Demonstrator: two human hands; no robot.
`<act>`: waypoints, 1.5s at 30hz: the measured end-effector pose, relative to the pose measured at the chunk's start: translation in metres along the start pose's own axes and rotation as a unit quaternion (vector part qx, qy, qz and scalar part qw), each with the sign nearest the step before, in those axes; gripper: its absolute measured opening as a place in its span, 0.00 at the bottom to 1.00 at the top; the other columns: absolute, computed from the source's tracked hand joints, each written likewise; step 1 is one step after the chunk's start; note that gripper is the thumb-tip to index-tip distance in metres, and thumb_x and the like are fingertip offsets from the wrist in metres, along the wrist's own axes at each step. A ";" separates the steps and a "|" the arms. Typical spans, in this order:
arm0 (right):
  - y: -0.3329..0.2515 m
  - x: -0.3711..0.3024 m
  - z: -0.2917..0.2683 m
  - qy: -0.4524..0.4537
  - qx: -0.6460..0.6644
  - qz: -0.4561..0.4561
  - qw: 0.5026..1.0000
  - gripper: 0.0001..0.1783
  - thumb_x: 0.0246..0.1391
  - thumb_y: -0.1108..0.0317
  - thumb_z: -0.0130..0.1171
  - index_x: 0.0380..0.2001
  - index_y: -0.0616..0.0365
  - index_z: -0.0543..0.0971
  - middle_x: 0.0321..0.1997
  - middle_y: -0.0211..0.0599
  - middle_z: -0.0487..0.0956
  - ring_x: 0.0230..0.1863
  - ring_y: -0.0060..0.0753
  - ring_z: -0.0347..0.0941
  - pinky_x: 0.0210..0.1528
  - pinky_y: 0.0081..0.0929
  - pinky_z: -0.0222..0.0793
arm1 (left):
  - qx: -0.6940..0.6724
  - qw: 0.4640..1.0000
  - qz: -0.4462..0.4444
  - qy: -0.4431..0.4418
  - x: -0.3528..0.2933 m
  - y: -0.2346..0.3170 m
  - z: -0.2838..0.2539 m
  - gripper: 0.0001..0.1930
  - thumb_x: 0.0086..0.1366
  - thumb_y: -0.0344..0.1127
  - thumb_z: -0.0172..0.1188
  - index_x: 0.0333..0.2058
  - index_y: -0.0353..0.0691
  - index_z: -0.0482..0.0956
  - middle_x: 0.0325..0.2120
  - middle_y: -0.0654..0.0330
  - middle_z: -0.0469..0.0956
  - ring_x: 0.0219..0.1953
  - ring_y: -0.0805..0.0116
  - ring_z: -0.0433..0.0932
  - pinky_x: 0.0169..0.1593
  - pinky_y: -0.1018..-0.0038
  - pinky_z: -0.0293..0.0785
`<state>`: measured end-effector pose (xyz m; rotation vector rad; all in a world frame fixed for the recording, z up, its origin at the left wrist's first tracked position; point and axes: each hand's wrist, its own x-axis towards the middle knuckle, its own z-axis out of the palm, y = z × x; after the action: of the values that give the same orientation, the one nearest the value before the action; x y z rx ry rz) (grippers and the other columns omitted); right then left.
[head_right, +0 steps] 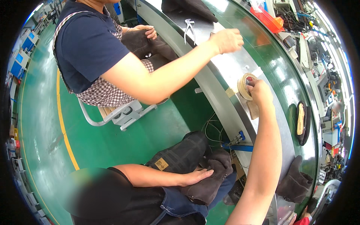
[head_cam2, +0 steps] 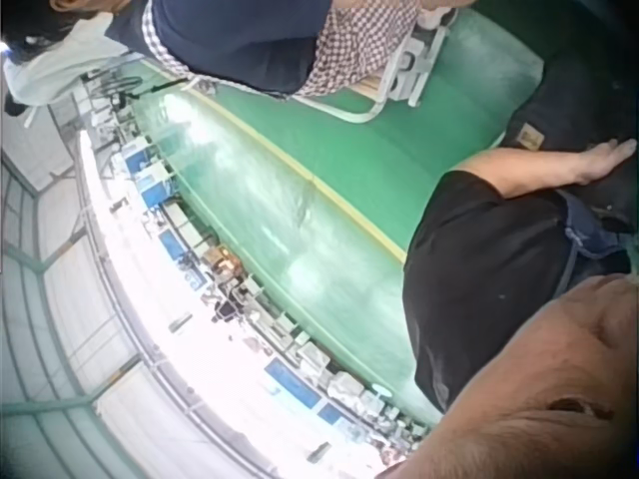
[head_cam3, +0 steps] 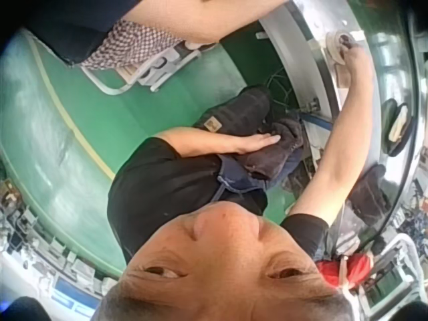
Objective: Trimming and assembling leather boot components on a production line.
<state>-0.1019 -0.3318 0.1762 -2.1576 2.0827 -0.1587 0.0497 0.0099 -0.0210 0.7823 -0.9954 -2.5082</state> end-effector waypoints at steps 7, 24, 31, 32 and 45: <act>0.007 -0.002 0.005 0.029 -0.034 0.009 0.999 0.12 0.57 0.61 0.69 0.42 0.53 0.89 0.41 0.46 0.88 0.45 0.49 0.85 0.48 0.44 0.78 | -0.006 1.000 0.004 -0.019 -0.010 0.021 0.003 0.56 0.72 0.78 0.41 0.78 0.32 0.49 0.80 0.37 0.37 0.82 0.49 0.35 0.81 0.64 0.34; 0.029 -0.019 0.009 0.183 0.174 0.088 0.964 0.18 0.61 0.55 0.67 0.34 0.62 0.88 0.36 0.54 0.86 0.41 0.55 0.84 0.46 0.47 0.75 | -0.062 0.998 0.009 0.024 0.011 -0.013 0.001 0.50 0.76 0.71 0.45 0.72 0.22 0.58 0.72 0.46 0.63 0.73 0.59 0.63 0.75 0.71 0.55; 0.028 -0.039 0.001 0.201 0.220 0.073 0.952 0.19 0.62 0.56 0.67 0.33 0.66 0.87 0.33 0.57 0.85 0.37 0.56 0.84 0.44 0.46 0.76 | -0.081 0.996 -0.009 0.022 0.010 -0.021 0.001 0.47 0.77 0.70 0.45 0.72 0.28 0.61 0.71 0.49 0.65 0.72 0.62 0.64 0.74 0.71 0.56; 0.032 -0.040 0.003 0.217 0.223 0.060 0.948 0.20 0.62 0.56 0.68 0.33 0.67 0.87 0.32 0.57 0.85 0.37 0.56 0.83 0.44 0.45 0.76 | -0.080 0.996 -0.015 0.021 0.010 -0.021 0.002 0.46 0.77 0.69 0.45 0.72 0.29 0.61 0.70 0.50 0.66 0.71 0.62 0.64 0.74 0.71 0.56; 0.062 -0.248 -0.001 0.168 0.271 0.058 0.946 0.10 0.62 0.68 0.67 0.34 0.66 0.80 0.27 0.43 0.84 0.27 0.32 0.81 0.34 0.31 0.76 | -0.164 0.985 -0.038 0.036 -0.003 0.002 0.008 0.39 0.78 0.66 0.48 0.68 0.34 0.70 0.61 0.56 0.77 0.61 0.66 0.76 0.67 0.69 0.72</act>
<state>-0.1727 -0.0864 0.1718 -1.7566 1.9946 -1.0182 0.0475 0.0141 -0.0141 0.8125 -0.5161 -2.5935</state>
